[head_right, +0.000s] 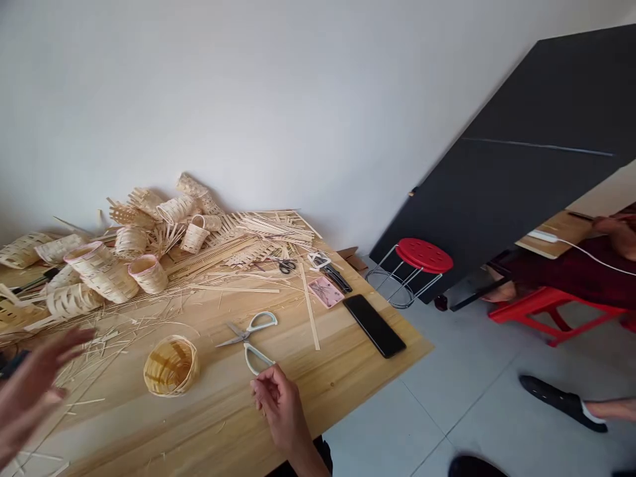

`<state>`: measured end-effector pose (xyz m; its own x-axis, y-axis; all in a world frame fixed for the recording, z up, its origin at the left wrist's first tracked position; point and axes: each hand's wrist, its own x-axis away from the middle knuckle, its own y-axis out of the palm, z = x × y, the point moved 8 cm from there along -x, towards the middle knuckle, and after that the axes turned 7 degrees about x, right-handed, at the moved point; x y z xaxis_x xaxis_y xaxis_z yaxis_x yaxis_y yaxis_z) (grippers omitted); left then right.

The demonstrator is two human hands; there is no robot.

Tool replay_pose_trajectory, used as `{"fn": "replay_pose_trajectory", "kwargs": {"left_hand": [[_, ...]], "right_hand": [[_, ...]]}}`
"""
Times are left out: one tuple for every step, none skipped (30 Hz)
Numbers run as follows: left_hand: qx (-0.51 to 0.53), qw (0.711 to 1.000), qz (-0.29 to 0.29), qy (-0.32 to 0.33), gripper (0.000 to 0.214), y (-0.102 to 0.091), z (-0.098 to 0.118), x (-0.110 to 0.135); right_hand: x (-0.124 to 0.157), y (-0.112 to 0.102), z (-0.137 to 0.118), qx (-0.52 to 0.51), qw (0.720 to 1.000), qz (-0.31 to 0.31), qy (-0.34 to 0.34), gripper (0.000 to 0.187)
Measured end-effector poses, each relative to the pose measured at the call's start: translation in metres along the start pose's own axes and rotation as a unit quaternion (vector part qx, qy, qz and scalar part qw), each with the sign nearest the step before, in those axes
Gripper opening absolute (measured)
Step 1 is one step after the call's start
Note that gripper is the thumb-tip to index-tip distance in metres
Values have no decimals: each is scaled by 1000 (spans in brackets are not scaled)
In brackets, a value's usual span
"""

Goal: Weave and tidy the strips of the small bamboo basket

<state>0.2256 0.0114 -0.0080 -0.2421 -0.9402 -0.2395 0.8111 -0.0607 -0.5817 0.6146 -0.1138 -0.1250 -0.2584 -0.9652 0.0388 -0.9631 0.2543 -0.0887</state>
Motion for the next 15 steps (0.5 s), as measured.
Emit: {"fn": "replay_pose_trajectory", "kwargs": {"left_hand": [[55,998,-20,19,107,20,3,4],[99,994,-41,35,123,41,6,7],[116,991,-55,42,131,61,8,9],[119,989,-70,51,138,80,12,10],[121,987,-81,66,141,98,17,10],[127,986,-71,85,142,110,24,9],[131,985,-59,93,137,120,29,8],[138,985,-47,93,128,128,34,6],[149,984,-33,88,116,135,38,5],[163,983,-27,74,102,141,41,3],[180,981,-24,70,93,146,46,2],[200,977,-18,75,90,150,52,1],[209,975,-38,67,87,157,57,0],[210,975,-48,61,86,161,60,0],[203,977,-37,57,88,162,62,1]], "right_hand": [[0,0,0,0,1000,-1,0,52],[1,0,1,2,1000,-2,-1,52],[1,0,0,5,1000,-1,-3,52],[1,-1,0,10,1000,0,-6,53],[1,-2,0,15,1000,2,-9,54],[1,-2,-1,21,1000,4,-12,55],[2,-2,-1,28,999,5,-15,56],[2,-3,-2,35,999,8,-15,57],[2,-3,-2,41,999,8,-14,58],[3,-2,-2,48,999,7,-12,59],[4,-2,-1,53,999,6,-9,60],[5,-2,-1,60,998,4,-6,60],[6,-2,0,66,998,2,-3,59],[7,-3,1,73,997,-1,0,58],[7,-3,2,80,997,-4,4,57]]}}
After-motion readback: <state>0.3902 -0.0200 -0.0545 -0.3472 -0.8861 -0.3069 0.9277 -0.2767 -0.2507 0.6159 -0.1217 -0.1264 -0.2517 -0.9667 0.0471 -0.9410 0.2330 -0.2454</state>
